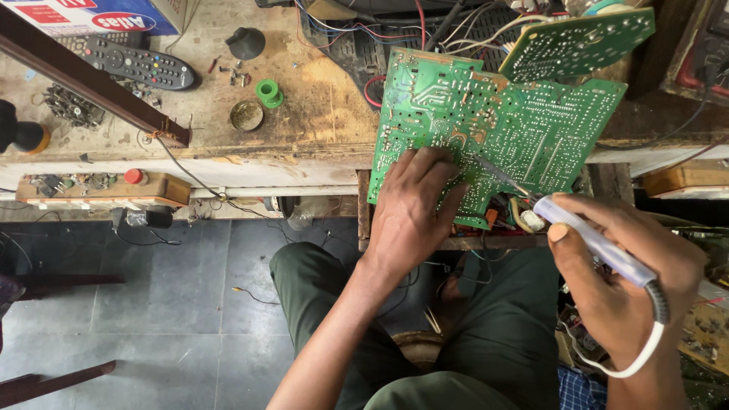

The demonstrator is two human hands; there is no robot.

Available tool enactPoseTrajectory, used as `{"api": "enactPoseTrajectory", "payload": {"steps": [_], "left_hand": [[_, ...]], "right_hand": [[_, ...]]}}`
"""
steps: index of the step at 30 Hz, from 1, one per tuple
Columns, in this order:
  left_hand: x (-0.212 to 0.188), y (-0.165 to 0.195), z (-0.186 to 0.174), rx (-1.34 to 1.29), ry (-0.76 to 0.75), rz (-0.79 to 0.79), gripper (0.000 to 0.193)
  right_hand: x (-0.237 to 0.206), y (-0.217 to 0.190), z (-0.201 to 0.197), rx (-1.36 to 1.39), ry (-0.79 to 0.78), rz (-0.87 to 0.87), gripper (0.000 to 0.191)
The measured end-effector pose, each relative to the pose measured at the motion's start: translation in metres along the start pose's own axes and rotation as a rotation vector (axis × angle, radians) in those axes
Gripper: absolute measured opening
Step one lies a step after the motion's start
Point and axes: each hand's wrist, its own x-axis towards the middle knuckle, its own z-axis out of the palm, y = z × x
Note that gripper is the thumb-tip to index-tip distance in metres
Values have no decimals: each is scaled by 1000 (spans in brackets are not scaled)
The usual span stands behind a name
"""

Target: The person sits on the floor and works on a green circuit board, using a soldering iron to solder components and a multimeter to test connections. The person handles the board, soldering iron, and multimeter probes throughout the task.

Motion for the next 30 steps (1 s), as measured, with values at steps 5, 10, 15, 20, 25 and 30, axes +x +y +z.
{"api": "enactPoseTrajectory", "payload": {"steps": [5,10,15,20,25,30], "left_hand": [[-2,-3,1,2,5,-8,12],[-2,-4,0,-11,5,1,12],[-1,-4,-3,-24,0,3,11],[0,-4,-7,-51,-14,-10,11],[1,-3,-8,-51,-15,-4,11],[1,-3,-8,-59,-19,-21,10]], "right_hand": [[1,-5,0,24,-4,-17,26],[0,-4,0,13,-6,12,27],[-4,-2,1,59,1,5,29],[-9,0,1,57,10,4,31],[-11,3,0,28,14,-1,33],[-12,4,0,39,12,40,33]]}}
